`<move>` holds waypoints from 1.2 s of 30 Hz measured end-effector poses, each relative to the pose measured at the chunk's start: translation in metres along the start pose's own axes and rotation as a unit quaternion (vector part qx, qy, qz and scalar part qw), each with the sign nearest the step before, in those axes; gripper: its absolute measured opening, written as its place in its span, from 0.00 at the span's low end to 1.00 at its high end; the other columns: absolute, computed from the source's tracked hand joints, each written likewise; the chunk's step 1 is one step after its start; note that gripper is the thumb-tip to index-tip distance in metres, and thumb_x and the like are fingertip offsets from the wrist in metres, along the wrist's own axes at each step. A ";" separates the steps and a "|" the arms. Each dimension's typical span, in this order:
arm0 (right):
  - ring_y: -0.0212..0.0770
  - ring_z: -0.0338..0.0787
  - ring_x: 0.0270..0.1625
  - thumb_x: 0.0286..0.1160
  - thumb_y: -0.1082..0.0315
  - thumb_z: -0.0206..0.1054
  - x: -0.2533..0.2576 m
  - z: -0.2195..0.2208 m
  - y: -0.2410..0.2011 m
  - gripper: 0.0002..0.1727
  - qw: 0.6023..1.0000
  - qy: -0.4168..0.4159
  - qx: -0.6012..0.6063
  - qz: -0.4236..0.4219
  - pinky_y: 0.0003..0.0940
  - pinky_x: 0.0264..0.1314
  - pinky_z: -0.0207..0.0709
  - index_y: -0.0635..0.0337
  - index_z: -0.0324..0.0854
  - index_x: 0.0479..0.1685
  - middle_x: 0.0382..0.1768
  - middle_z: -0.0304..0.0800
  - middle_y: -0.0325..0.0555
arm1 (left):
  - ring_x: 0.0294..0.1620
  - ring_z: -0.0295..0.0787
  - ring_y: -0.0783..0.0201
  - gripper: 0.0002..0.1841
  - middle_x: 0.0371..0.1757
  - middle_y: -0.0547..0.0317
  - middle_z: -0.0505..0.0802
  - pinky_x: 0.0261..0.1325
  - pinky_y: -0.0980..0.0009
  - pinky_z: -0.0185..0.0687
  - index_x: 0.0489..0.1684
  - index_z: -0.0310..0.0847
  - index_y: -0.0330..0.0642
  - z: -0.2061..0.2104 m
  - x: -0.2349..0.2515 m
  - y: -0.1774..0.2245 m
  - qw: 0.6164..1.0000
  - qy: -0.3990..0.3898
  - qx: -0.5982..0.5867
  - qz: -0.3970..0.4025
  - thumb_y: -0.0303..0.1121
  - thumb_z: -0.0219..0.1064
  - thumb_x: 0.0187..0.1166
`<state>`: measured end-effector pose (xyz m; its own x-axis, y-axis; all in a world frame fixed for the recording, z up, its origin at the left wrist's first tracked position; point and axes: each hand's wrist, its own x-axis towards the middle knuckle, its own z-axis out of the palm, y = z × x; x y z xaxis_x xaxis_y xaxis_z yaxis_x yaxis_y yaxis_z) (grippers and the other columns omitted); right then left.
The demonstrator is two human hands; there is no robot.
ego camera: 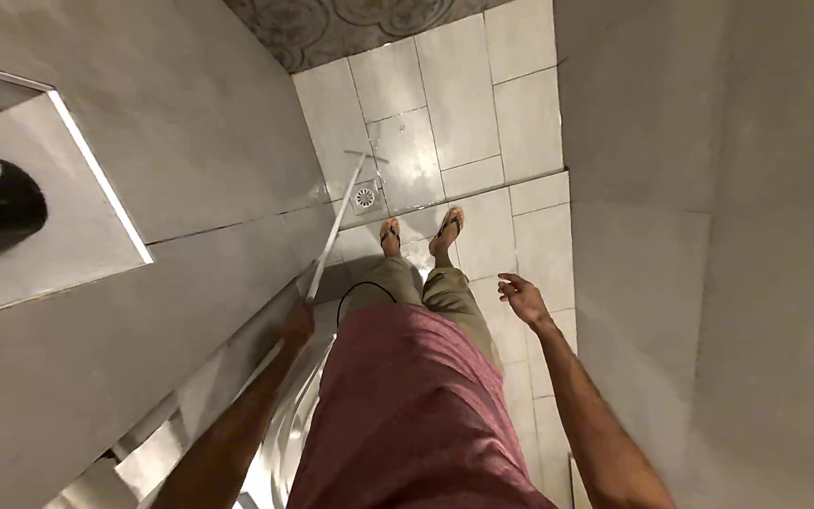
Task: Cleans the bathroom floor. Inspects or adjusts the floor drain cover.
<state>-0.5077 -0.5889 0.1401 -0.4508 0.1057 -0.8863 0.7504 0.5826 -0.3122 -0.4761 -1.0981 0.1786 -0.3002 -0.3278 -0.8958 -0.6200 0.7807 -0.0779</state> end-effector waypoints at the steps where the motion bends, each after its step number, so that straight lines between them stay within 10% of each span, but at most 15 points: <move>1: 0.49 0.94 0.53 0.92 0.59 0.55 -0.001 0.000 0.007 0.23 1.000 -0.007 -0.009 0.012 0.49 0.60 0.85 0.57 0.76 0.79 0.57 0.92 0.57 | 0.75 0.80 0.34 0.29 0.73 0.28 0.83 0.77 0.37 0.72 0.81 0.70 0.32 -0.002 0.015 0.019 0.999 0.008 -0.042 0.018 0.48 0.42 0.96; 7: 0.51 0.94 0.52 0.92 0.61 0.56 -0.022 -0.014 0.030 0.23 0.996 -0.026 -0.071 0.052 0.52 0.60 0.85 0.59 0.75 0.79 0.55 0.92 0.59 | 0.74 0.79 0.32 0.25 0.74 0.27 0.80 0.72 0.35 0.74 0.79 0.70 0.31 -0.043 0.088 0.132 0.994 -0.018 -0.110 0.011 0.39 0.41 0.97; 11: 0.52 0.93 0.53 0.91 0.64 0.57 -0.017 -0.039 0.030 0.22 0.995 -0.034 -0.082 0.048 0.51 0.59 0.85 0.62 0.75 0.78 0.57 0.90 0.61 | 0.76 0.76 0.29 0.24 0.77 0.24 0.77 0.76 0.35 0.71 0.84 0.64 0.29 -0.018 0.060 0.099 0.996 -0.042 -0.051 0.057 0.30 0.53 0.92; 16: 0.51 0.94 0.52 0.92 0.62 0.55 0.022 -0.073 0.002 0.22 0.989 -0.047 -0.137 0.016 0.51 0.58 0.85 0.60 0.75 0.78 0.57 0.91 0.60 | 0.77 0.77 0.31 0.24 0.79 0.29 0.77 0.75 0.34 0.73 0.86 0.64 0.35 0.075 0.000 0.041 0.991 -0.105 -0.079 -0.034 0.33 0.46 0.94; 23: 0.51 0.93 0.55 0.91 0.64 0.56 0.072 -0.112 -0.075 0.21 0.982 -0.065 -0.153 -0.092 0.50 0.61 0.85 0.61 0.76 0.78 0.59 0.91 0.59 | 0.65 0.84 0.34 0.25 0.71 0.27 0.81 0.65 0.38 0.80 0.86 0.61 0.33 0.106 -0.052 0.079 0.972 -0.160 -0.147 -0.086 0.28 0.52 0.90; 28: 0.53 0.93 0.55 0.91 0.62 0.57 0.095 -0.126 -0.093 0.21 0.972 -0.084 -0.164 -0.149 0.54 0.62 0.84 0.59 0.76 0.77 0.58 0.92 0.59 | 0.14 0.67 0.66 0.24 0.24 0.60 0.71 0.19 0.70 0.72 0.55 0.69 0.39 0.092 -0.061 0.120 0.870 -0.153 -0.447 -0.141 0.51 0.36 0.97; 31: 0.53 0.94 0.55 0.91 0.60 0.58 0.095 -0.119 -0.106 0.22 0.954 -0.126 -0.196 -0.190 0.54 0.61 0.85 0.58 0.77 0.77 0.58 0.92 0.59 | 0.12 0.66 0.69 0.24 0.20 0.63 0.73 0.15 0.75 0.67 0.44 0.71 0.41 0.078 -0.069 0.161 0.769 -0.127 -0.615 -0.114 0.53 0.40 0.96; 36: 0.49 0.93 0.57 0.94 0.52 0.51 0.071 -0.072 -0.139 0.24 0.938 -0.247 -0.173 -0.172 0.50 0.59 0.85 0.55 0.78 0.76 0.58 0.92 0.55 | 0.25 0.78 0.67 0.25 0.32 0.59 0.80 0.28 0.71 0.80 0.56 0.72 0.42 0.086 -0.074 0.268 0.627 -0.129 -0.767 -0.042 0.54 0.39 0.95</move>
<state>-0.6792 -0.6042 0.1453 -0.2950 -0.4723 -0.8306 0.3622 0.7491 -0.5546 -0.5575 -0.8181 0.1865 -0.2162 -0.0829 -0.9728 -0.6530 -0.7285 0.2071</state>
